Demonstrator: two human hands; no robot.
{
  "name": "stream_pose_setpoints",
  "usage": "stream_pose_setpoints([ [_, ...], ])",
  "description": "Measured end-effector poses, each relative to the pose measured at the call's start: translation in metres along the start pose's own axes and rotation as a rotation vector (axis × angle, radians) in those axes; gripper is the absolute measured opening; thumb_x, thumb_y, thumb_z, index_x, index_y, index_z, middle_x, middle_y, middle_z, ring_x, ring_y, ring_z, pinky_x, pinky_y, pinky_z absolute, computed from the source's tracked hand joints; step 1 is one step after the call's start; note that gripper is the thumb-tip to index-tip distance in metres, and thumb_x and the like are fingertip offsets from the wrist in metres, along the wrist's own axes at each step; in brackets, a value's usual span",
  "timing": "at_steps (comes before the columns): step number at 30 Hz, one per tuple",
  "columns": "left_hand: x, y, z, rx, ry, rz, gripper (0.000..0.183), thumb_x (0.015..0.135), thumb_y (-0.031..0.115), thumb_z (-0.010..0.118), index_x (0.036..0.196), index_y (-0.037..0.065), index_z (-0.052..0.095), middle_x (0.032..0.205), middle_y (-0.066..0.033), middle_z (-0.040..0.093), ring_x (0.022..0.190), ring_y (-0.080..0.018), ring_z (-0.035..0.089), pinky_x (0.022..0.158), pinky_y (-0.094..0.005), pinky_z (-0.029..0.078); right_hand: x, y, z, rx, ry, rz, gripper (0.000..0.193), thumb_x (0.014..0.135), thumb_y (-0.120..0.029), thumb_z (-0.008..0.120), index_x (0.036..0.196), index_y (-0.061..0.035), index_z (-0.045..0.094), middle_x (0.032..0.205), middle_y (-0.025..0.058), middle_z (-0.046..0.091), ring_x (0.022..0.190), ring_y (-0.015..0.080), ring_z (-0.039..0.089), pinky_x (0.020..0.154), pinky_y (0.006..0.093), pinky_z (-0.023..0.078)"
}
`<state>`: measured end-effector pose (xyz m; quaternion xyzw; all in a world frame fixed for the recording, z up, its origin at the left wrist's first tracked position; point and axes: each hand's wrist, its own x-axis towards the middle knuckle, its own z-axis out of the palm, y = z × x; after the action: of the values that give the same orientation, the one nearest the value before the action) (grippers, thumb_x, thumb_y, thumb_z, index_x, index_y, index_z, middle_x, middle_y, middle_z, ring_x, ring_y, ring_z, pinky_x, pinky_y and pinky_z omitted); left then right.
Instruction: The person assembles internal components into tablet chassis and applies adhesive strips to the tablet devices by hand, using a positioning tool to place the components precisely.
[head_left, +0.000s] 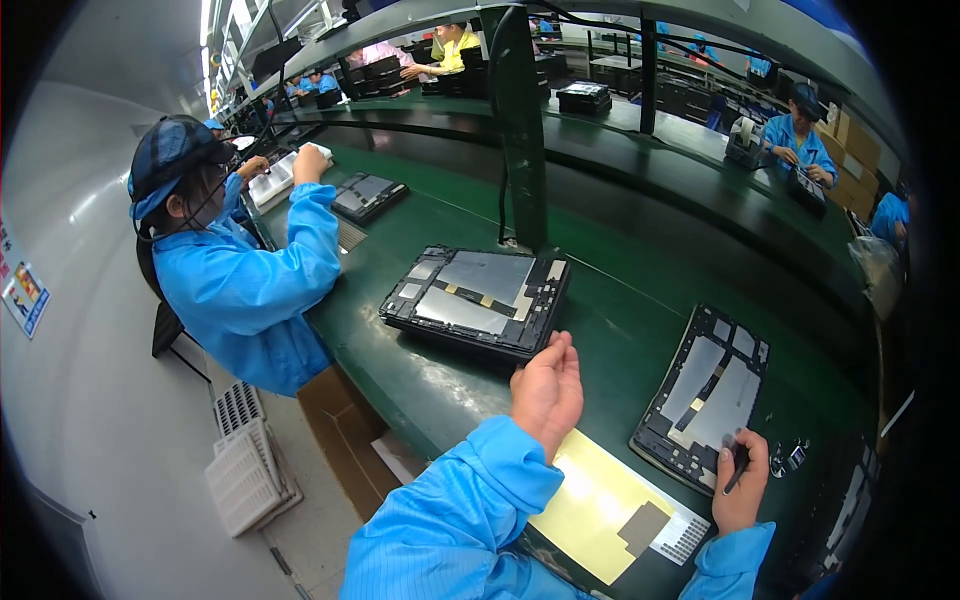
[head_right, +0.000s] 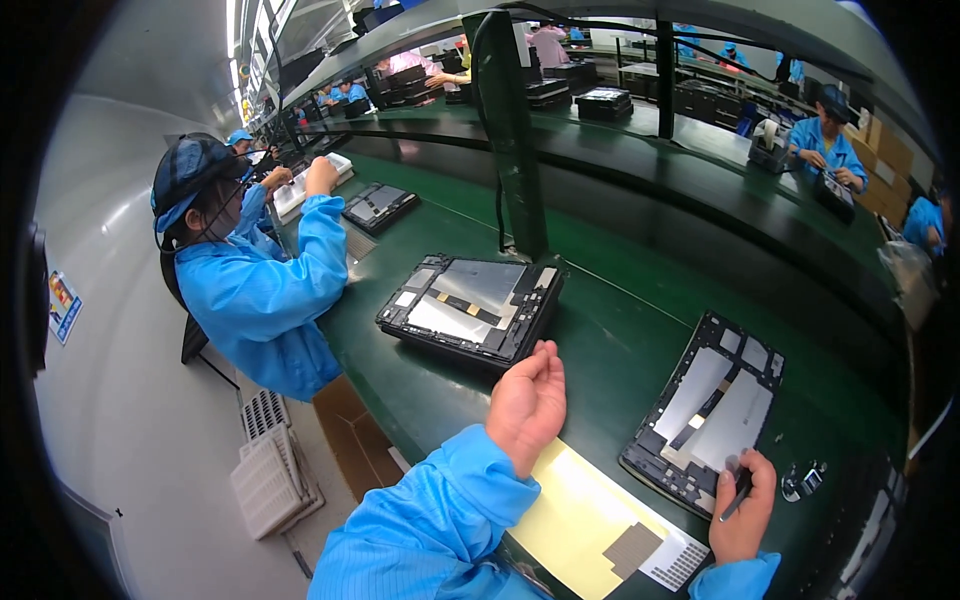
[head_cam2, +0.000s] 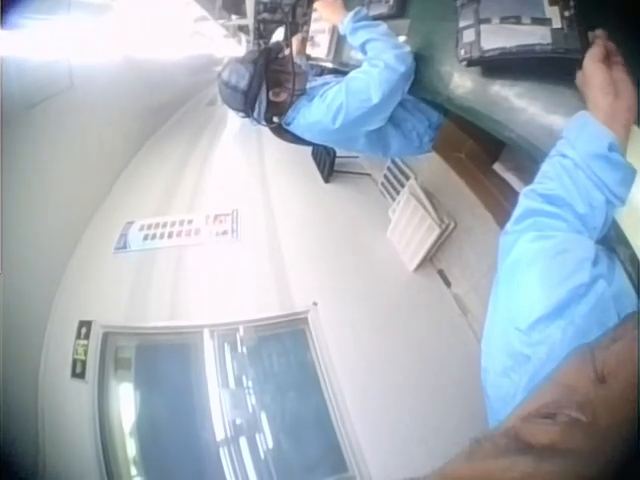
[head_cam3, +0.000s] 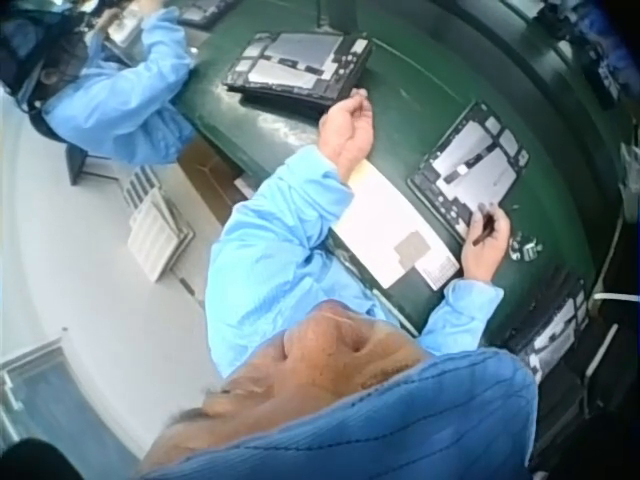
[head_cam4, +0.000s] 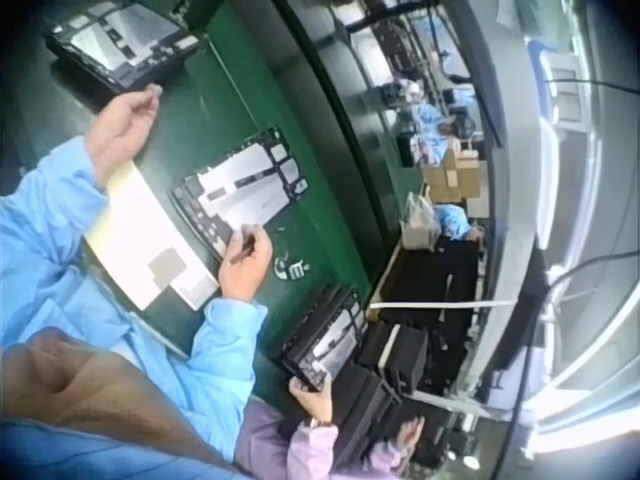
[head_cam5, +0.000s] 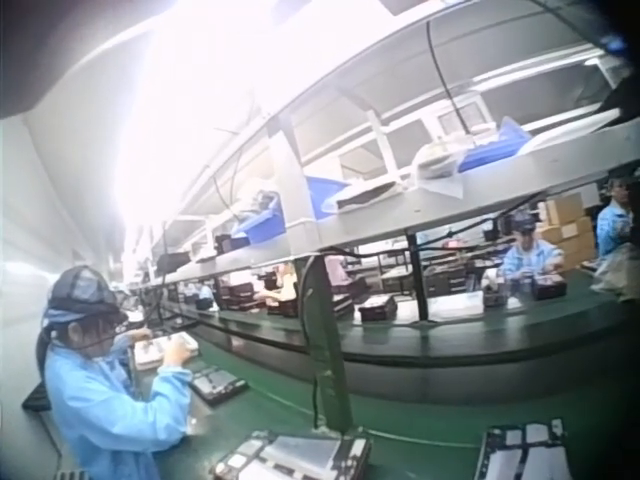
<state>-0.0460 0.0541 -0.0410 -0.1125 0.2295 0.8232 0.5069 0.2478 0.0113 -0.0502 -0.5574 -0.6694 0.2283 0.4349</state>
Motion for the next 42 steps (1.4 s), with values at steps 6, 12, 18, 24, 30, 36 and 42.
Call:
stream_pose_setpoints([
  [6,-0.008,0.002,0.007,-0.056,-0.011,-0.145,0.017,0.094,0.015,0.053,0.098,-0.001,0.056,0.099,-0.0081,0.061,0.094,-0.0207,0.061,0.082,-0.0305,0.052,-0.001,0.002,0.000,-0.002,-0.006,-0.003,0.028,0.084,0.006,0.057,0.110,-0.0003,0.051,0.117,0.0152,0.053,0.110,0.0268,0.053,0.097,0.0333,0.040],
  [12,-0.012,0.004,0.007,-0.109,-0.079,-0.263,0.024,0.093,0.028,0.056,0.085,0.005,0.058,0.077,-0.0036,0.063,0.080,-0.0193,0.062,0.070,-0.0287,0.051,-0.003,0.001,-0.001,-0.015,0.012,-0.013,0.029,0.083,0.006,0.058,0.110,-0.0009,0.051,0.116,0.0155,0.053,0.108,0.0271,0.054,0.096,0.0332,0.042],
  [18,-0.022,-0.003,0.001,0.419,-0.450,-0.424,0.027,0.093,0.031,0.056,0.093,0.004,0.059,0.076,-0.0050,0.064,0.074,-0.0214,0.062,0.069,-0.0330,0.049,-0.001,-0.004,0.002,-0.037,0.032,-0.066,0.030,0.080,0.006,0.062,0.107,-0.0026,0.052,0.111,0.0169,0.054,0.103,0.0310,0.055,0.092,0.0357,0.044],
  [24,-0.057,-0.028,0.001,1.595,-1.498,0.436,0.057,0.076,0.023,0.072,0.123,-0.001,0.049,0.124,-0.0193,0.049,0.120,-0.0388,0.043,0.101,-0.0465,0.037,0.000,-0.013,0.001,-0.039,0.042,-0.073,0.026,0.079,0.005,0.063,0.102,-0.0027,0.053,0.107,0.0176,0.055,0.103,0.0332,0.056,0.090,0.0373,0.044],
  [30,-0.054,-0.031,-0.010,1.832,-1.610,0.558,0.058,0.075,0.019,0.073,0.126,0.004,0.049,0.134,-0.0165,0.041,0.126,-0.0419,0.033,0.104,-0.0473,0.033,0.001,-0.021,0.000,-0.086,0.055,-0.058,0.025,0.078,0.005,0.064,0.100,-0.0026,0.054,0.103,0.0174,0.055,0.101,0.0342,0.056,0.088,0.0381,0.046],
  [36,-0.055,-0.032,-0.011,1.832,-1.605,0.586,0.058,0.074,0.017,0.073,0.125,0.005,0.049,0.133,-0.0160,0.042,0.125,-0.0413,0.034,0.104,-0.0472,0.034,0.001,-0.019,-0.004,-0.078,-0.015,-0.047,0.027,0.080,0.005,0.061,0.104,-0.0022,0.053,0.109,0.0167,0.055,0.105,0.0317,0.055,0.094,0.0361,0.043],
  [42,-0.057,-0.035,-0.013,1.826,-1.570,0.616,0.056,0.074,0.017,0.073,0.124,0.006,0.050,0.131,-0.0158,0.043,0.125,-0.0412,0.034,0.103,-0.0475,0.035,0.002,-0.019,-0.004,-0.077,-0.024,-0.057,0.027,0.081,0.005,0.061,0.105,-0.0022,0.052,0.107,0.0161,0.054,0.103,0.0314,0.055,0.093,0.0358,0.043],
])
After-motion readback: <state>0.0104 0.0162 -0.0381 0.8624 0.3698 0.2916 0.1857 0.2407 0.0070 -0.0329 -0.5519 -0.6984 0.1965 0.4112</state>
